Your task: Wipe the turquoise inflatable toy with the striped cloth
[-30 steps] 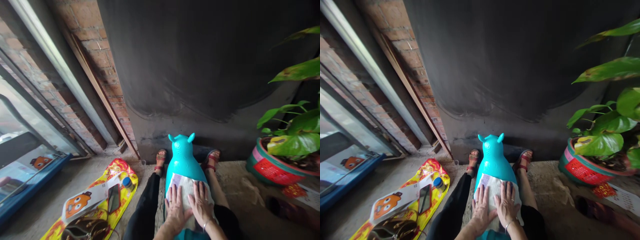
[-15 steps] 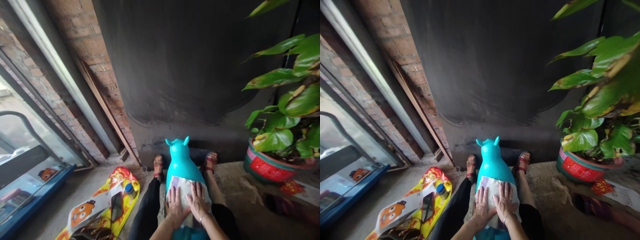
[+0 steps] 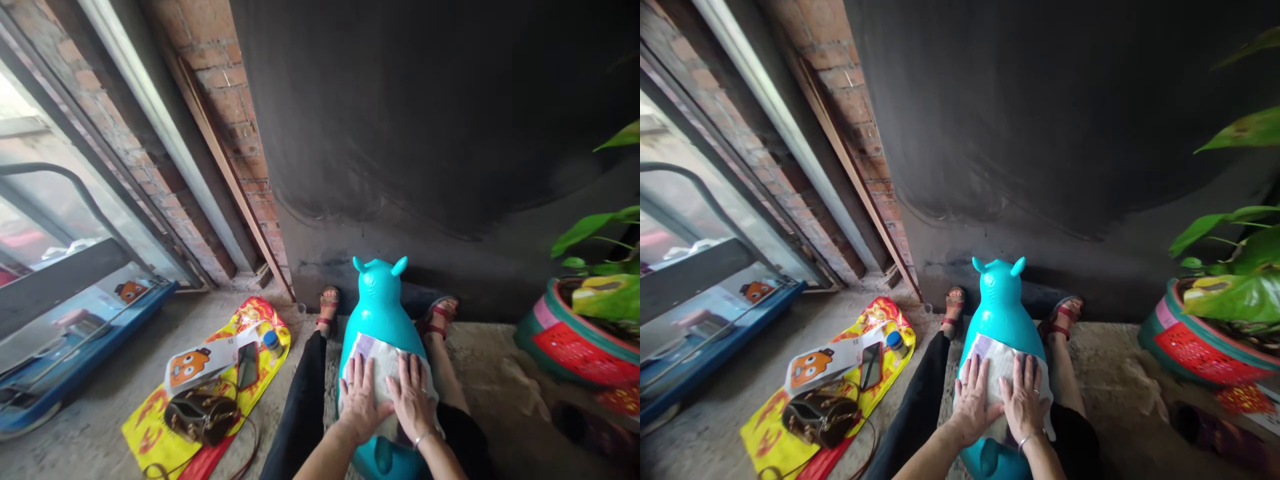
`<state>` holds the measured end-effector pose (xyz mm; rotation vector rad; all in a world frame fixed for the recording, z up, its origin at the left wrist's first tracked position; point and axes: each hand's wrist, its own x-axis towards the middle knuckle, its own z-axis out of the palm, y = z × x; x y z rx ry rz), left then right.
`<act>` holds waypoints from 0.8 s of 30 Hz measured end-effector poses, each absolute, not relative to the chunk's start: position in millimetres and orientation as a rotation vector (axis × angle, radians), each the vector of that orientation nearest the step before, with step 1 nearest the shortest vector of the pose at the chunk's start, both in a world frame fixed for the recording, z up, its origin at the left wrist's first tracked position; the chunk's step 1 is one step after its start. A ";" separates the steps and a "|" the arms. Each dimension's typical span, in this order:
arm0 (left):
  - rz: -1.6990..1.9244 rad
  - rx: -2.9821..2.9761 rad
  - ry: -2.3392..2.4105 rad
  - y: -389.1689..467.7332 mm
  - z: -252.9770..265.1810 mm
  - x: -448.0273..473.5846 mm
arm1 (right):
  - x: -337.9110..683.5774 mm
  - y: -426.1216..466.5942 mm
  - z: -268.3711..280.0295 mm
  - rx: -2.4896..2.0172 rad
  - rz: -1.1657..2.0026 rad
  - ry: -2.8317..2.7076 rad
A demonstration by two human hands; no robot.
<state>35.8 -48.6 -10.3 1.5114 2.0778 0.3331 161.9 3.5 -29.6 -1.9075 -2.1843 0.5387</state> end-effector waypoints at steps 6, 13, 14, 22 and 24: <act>0.331 1.520 2.083 -49.7 -10.1 36.3 | 160.8 0.3 -32.7 -1.858 0.526 -2.128; 0.332 1.514 2.051 -50.6 -5.9 38.3 | 164.9 1.2 -36.0 -1.882 0.496 -2.200; 0.340 1.516 2.050 -50.6 -6.1 38.1 | 165.2 1.3 -35.0 -1.887 0.503 -2.210; 0.385 1.530 2.028 -52.2 -7.0 35.1 | 165.4 1.8 -30.3 -1.880 0.524 -2.173; 0.396 1.527 2.023 -53.1 -4.8 34.7 | 166.4 -0.2 -30.9 -1.866 0.538 -2.176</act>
